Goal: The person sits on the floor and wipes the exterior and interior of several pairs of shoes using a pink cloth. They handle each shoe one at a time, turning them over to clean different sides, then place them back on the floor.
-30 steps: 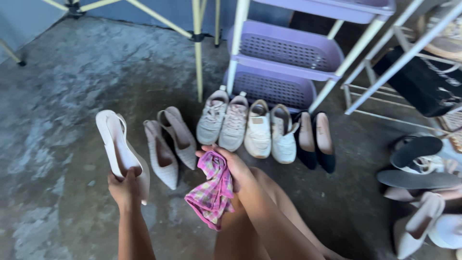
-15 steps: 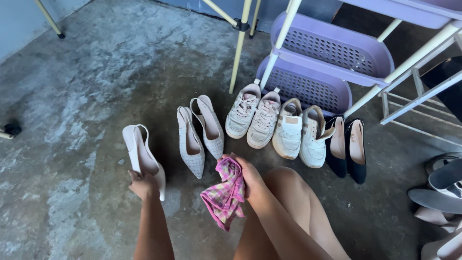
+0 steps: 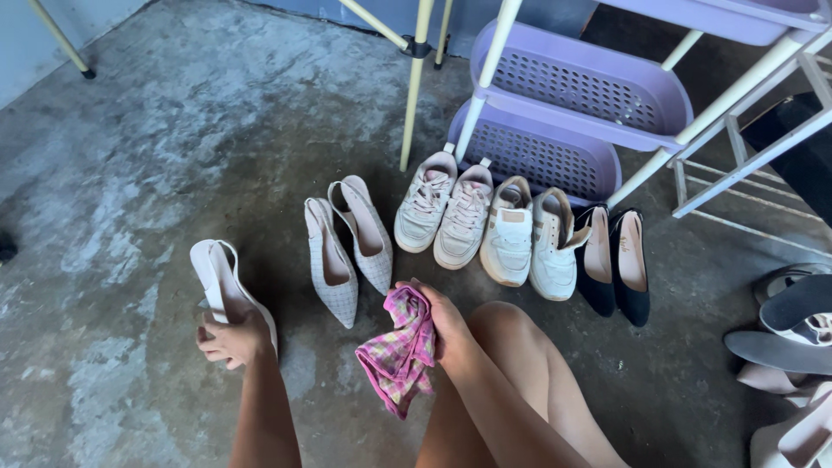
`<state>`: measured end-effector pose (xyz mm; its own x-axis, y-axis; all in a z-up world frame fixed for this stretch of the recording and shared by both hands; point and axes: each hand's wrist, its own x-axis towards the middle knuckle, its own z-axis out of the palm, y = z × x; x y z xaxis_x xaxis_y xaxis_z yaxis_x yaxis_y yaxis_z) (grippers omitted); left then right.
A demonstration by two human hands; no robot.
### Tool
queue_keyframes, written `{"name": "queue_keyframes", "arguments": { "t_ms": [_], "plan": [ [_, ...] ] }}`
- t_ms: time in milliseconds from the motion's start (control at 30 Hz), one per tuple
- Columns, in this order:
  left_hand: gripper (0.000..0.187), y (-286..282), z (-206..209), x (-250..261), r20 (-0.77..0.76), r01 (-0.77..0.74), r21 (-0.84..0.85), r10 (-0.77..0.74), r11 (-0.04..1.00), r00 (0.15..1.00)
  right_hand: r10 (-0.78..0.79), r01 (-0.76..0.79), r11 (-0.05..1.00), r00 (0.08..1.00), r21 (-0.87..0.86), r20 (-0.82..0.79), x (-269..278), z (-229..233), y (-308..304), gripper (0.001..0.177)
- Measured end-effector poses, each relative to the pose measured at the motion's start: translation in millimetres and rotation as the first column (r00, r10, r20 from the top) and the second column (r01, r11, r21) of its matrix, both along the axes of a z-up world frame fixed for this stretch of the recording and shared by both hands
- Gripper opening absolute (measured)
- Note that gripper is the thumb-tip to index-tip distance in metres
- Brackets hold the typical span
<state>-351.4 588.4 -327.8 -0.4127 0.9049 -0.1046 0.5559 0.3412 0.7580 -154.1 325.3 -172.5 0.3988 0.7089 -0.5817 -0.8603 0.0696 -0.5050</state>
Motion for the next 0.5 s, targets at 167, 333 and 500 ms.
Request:
{"name": "queue_keyframes", "arguments": {
  "t_ms": [167, 333, 500],
  "plan": [
    [0.089, -25, 18, 20, 0.079, 0.071, 0.065, -0.076, 0.995, 0.994, -0.016, 0.016, 0.999, 1.000, 0.031, -0.006, 7, -1, -4, 0.033],
    [0.085, -75, 40, 47, 0.013, 0.391, 0.434, -0.440, 0.812, 0.898, -0.010, 0.015, 0.995, 0.998, 0.100, -0.055, 12, -1, -11, 0.032],
    [0.077, -132, 90, 109, 0.272, 0.562, 0.411, -0.684, 0.718, 0.677, -0.022, 0.021, 0.989, 1.000, 0.146, 0.004, 27, 1, -25, 0.034]
  ]
}}
